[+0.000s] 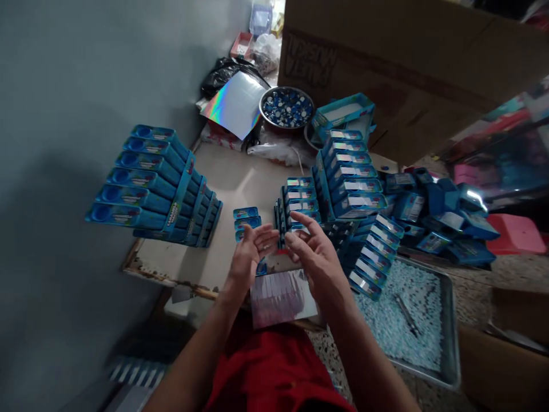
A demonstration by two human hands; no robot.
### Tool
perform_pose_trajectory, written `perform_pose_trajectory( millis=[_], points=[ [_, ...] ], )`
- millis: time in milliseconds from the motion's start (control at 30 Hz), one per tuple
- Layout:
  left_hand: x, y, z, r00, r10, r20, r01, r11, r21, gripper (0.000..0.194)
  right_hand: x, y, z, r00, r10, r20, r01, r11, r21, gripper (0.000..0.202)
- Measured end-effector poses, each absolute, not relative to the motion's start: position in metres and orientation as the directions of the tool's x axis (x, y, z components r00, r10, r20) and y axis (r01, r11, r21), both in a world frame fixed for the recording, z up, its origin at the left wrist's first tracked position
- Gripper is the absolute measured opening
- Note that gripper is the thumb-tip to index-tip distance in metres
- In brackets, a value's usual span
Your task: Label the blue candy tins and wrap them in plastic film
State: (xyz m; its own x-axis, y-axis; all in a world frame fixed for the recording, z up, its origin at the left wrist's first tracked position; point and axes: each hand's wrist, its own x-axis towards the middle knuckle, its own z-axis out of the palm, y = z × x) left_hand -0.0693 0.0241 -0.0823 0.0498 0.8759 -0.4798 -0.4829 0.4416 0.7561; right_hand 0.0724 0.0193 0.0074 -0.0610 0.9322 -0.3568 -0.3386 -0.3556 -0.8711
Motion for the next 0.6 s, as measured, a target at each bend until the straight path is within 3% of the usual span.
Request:
perform_pose_trajectory(
  millis=[100,200,300,367,433,500,600],
  points=[
    [-0.104,0.013,-0.08,0.165,0.863,-0.477,-0.664,0.455,0.594,0.09,0.053,0.033,-0.006,-0.052,0.925,-0.378,-0.31,-0.374,-0.874,0.061],
    [-0.124,0.008,-0.085,0.081,0.884,-0.46,-0.673,0.389,0.63,0.076,0.037,0.039,-0.021,-0.037,0.913,-0.405,-0.264,-0.4,-0.878,0.063],
    [-0.132,0.005,-0.102,-0.244,0.849,-0.469,-0.487,0.311,0.816,0.05,0.029,0.039,-0.03,0.006,0.918,-0.397,-0.225,-0.386,-0.895,0.065],
    [-0.135,-0.002,-0.121,-0.486,0.776,-0.402,-0.254,0.315,0.915,0.05,0.03,0.035,-0.032,0.054,0.926,-0.373,-0.224,-0.353,-0.909,0.065],
    [-0.139,-0.017,-0.145,-0.568,0.714,-0.41,-0.188,0.372,0.909,0.056,0.035,0.03,-0.031,0.029,0.912,-0.409,-0.259,-0.388,-0.885,0.062],
    [-0.143,-0.037,-0.173,-0.506,0.608,-0.612,-0.402,0.461,0.791,0.05,0.039,0.028,-0.03,-0.112,0.862,-0.494,-0.281,-0.504,-0.817,0.052],
    [-0.142,-0.067,-0.209,-0.24,0.403,-0.883,-0.712,0.546,0.442,0.024,0.032,0.038,-0.032,-0.287,0.831,-0.477,-0.264,-0.547,-0.794,0.042]
  ],
)
